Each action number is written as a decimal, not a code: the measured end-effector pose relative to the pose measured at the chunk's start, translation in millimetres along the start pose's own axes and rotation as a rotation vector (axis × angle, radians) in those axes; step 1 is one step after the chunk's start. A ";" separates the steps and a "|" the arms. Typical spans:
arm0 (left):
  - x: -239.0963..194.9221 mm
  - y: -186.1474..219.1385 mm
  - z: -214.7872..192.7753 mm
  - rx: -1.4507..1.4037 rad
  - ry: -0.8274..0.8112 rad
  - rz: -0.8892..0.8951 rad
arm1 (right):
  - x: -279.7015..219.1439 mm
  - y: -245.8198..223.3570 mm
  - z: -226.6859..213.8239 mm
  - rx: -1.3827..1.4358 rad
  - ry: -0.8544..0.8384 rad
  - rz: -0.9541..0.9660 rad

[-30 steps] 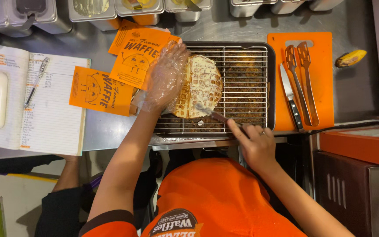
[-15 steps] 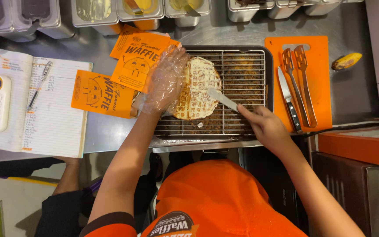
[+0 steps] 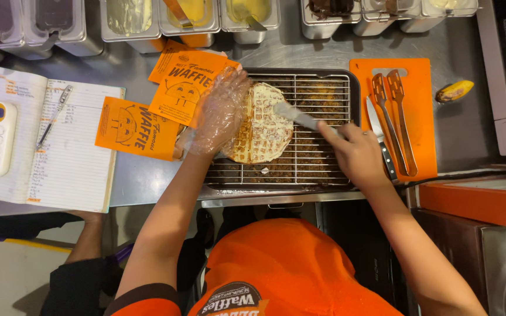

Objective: The person places a waffle on a wire rack, spreads a white creamy topping and a dark jam-like topping on it using a spatula, folds the waffle in half, and places it into an orange branded paper wrapper.

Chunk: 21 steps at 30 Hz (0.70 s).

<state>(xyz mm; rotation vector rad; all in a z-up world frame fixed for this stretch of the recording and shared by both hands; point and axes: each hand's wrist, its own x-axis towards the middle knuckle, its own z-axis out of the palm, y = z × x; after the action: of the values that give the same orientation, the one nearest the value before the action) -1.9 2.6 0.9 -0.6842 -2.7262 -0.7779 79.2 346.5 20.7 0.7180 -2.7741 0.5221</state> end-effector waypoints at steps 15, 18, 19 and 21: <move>-0.7 -6.1 3.3 0.071 -0.030 0.021 | 1.0 -22.1 -32.9 0.061 -0.170 0.195; 1.5 -0.2 1.5 -0.097 0.006 -0.081 | 14.0 -38.7 -76.1 0.037 -0.162 0.224; 4.0 2.0 -4.1 -0.183 0.032 -0.130 | 28.1 -51.9 -84.8 0.070 -0.142 0.235; -0.2 8.7 -21.5 -0.033 0.130 -0.134 | 63.3 -82.8 -98.3 0.134 -0.073 0.179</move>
<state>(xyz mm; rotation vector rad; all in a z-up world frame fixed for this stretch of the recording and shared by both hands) 4.3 -2.7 22.5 -0.4439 -2.6668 -0.8671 79.5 290.7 152.6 0.5272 -2.9100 0.7370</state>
